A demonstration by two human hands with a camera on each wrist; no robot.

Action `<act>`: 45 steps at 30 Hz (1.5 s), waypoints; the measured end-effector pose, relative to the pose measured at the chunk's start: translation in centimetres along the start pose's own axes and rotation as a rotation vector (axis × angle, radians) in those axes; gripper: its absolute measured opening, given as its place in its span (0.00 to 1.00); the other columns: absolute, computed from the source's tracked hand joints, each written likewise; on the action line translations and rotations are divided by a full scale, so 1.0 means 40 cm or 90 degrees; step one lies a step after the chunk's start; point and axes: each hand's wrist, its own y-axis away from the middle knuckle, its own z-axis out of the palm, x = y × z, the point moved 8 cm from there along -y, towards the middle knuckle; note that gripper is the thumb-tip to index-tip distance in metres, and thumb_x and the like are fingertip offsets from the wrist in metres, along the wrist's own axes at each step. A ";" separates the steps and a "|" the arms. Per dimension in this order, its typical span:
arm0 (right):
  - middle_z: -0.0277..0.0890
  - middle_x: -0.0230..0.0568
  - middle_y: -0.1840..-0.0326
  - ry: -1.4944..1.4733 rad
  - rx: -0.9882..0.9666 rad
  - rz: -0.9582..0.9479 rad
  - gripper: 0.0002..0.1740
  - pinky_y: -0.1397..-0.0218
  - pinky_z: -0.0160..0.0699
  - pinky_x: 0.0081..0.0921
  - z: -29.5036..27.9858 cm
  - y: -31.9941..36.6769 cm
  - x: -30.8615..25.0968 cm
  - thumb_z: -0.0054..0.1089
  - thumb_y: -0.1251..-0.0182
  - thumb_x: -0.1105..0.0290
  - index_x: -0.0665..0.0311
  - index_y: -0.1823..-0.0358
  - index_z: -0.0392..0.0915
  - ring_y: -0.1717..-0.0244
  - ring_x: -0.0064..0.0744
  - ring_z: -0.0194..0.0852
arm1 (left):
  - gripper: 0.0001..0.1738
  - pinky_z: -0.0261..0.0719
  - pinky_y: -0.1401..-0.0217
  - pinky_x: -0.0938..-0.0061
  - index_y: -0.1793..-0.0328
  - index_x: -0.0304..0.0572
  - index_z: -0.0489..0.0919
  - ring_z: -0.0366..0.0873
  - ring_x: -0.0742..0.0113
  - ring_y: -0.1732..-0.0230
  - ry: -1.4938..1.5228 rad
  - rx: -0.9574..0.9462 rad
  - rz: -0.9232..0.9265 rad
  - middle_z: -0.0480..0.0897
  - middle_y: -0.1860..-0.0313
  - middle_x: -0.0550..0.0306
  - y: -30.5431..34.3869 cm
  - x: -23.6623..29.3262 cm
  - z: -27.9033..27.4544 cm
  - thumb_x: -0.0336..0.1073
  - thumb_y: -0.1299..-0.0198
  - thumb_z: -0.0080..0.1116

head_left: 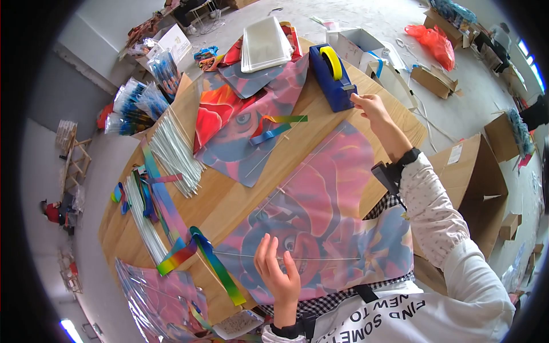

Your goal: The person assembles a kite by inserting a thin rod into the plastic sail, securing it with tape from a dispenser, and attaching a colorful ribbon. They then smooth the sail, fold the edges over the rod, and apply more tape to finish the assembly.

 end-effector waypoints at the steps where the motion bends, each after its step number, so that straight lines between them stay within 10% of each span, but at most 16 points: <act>1: 0.79 0.40 0.62 -0.020 -0.004 -0.004 0.21 0.54 0.73 0.33 0.010 -0.008 0.010 0.69 0.35 0.57 0.72 0.57 0.85 0.57 0.28 0.75 | 0.22 0.69 0.30 0.54 0.33 0.35 0.75 0.71 0.45 0.31 0.001 0.001 -0.001 0.74 0.30 0.44 -0.003 0.002 0.000 0.29 0.33 0.58; 6: 0.79 0.34 0.64 0.062 -0.033 0.000 0.16 0.56 0.75 0.24 0.083 0.087 0.074 0.68 0.34 0.61 0.70 0.58 0.85 0.59 0.22 0.76 | 0.22 0.67 0.28 0.53 0.32 0.34 0.73 0.71 0.44 0.30 -0.024 0.051 0.012 0.74 0.30 0.42 -0.049 -0.003 -0.020 0.27 0.32 0.56; 9: 0.80 0.33 0.64 0.038 -0.170 -0.254 0.12 0.54 0.75 0.21 0.186 0.285 0.034 0.67 0.32 0.66 0.69 0.57 0.84 0.61 0.19 0.76 | 0.22 0.68 0.28 0.53 0.32 0.34 0.74 0.72 0.43 0.31 -0.048 0.084 -0.018 0.75 0.31 0.42 -0.088 -0.033 -0.024 0.26 0.32 0.57; 15: 0.77 0.28 0.63 0.006 -0.431 -0.132 0.07 0.54 0.75 0.18 0.332 0.529 0.053 0.65 0.30 0.77 0.68 0.53 0.80 0.60 0.15 0.74 | 0.22 0.69 0.28 0.54 0.34 0.35 0.75 0.72 0.44 0.31 -0.028 0.039 -0.022 0.77 0.34 0.44 -0.166 -0.125 0.092 0.24 0.35 0.56; 25: 0.83 0.41 0.68 -0.028 -0.301 0.065 0.27 0.63 0.79 0.22 0.430 0.558 0.091 0.71 0.38 0.76 0.73 0.42 0.68 0.64 0.25 0.84 | 0.21 0.72 0.31 0.54 0.35 0.36 0.76 0.73 0.45 0.33 0.084 0.037 -0.025 0.77 0.35 0.46 -0.198 -0.178 0.199 0.22 0.36 0.53; 45: 0.79 0.44 0.66 0.023 -0.254 0.131 0.19 0.75 0.84 0.25 0.461 0.537 0.110 0.71 0.46 0.80 0.71 0.59 0.68 0.71 0.35 0.90 | 0.19 0.73 0.33 0.55 0.39 0.32 0.78 0.73 0.45 0.35 0.086 0.076 -0.030 0.77 0.36 0.44 -0.187 -0.187 0.193 0.22 0.35 0.49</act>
